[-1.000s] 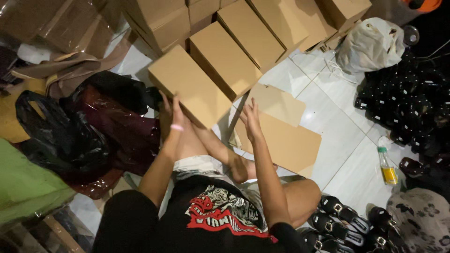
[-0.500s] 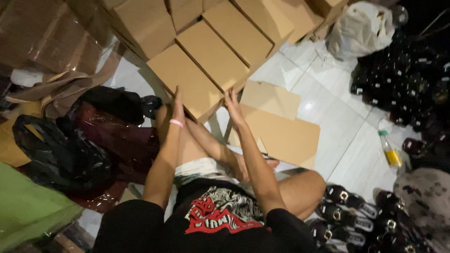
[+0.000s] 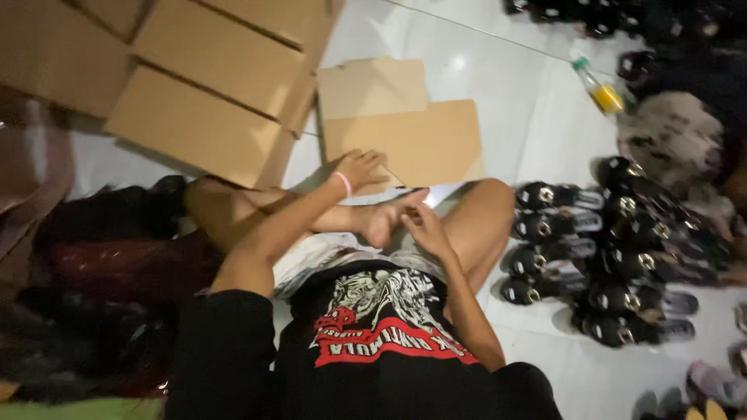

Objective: The person sits on the floor and repeatedly places pairs of black sandals into small cardboard boxes, then closes the flaps. The person handles the sandals and boxes by hand, stacking the finished boxes to the side.

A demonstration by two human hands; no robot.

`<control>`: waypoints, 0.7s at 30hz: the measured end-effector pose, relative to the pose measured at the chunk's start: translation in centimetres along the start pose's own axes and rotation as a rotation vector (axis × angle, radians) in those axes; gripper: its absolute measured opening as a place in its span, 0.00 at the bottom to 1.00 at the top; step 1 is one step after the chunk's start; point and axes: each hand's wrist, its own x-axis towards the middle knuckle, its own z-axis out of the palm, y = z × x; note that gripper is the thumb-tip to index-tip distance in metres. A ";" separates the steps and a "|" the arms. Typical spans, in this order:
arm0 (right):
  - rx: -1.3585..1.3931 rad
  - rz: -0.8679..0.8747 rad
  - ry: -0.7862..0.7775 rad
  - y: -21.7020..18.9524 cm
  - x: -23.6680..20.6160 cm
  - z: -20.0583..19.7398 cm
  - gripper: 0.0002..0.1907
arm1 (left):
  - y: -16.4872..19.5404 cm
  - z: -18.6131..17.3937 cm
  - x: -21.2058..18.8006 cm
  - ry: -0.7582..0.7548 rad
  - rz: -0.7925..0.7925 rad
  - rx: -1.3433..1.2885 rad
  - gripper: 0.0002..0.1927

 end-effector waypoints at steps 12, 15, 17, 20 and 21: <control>-1.134 -0.353 0.368 -9.1 1.6 -6.0 0.34 | 1.7 -12.4 -3.3 0.665 0.185 -0.334 0.28; -1.130 -0.342 0.256 -9.5 2.5 -10.5 0.23 | 0.4 -14.5 -6.8 0.971 -0.137 -0.587 0.36; -1.140 -0.251 0.130 -9.5 3.6 -12.2 0.15 | -1.2 -13.0 -7.2 1.069 -0.250 -0.783 0.40; -1.057 -0.343 0.057 -9.4 6.6 -11.9 0.22 | -1.4 -7.4 -5.8 1.028 -0.373 -1.105 0.39; -1.053 -0.226 -0.020 -9.5 7.7 -11.3 0.24 | -1.1 -5.4 -4.9 0.979 -0.447 -1.197 0.37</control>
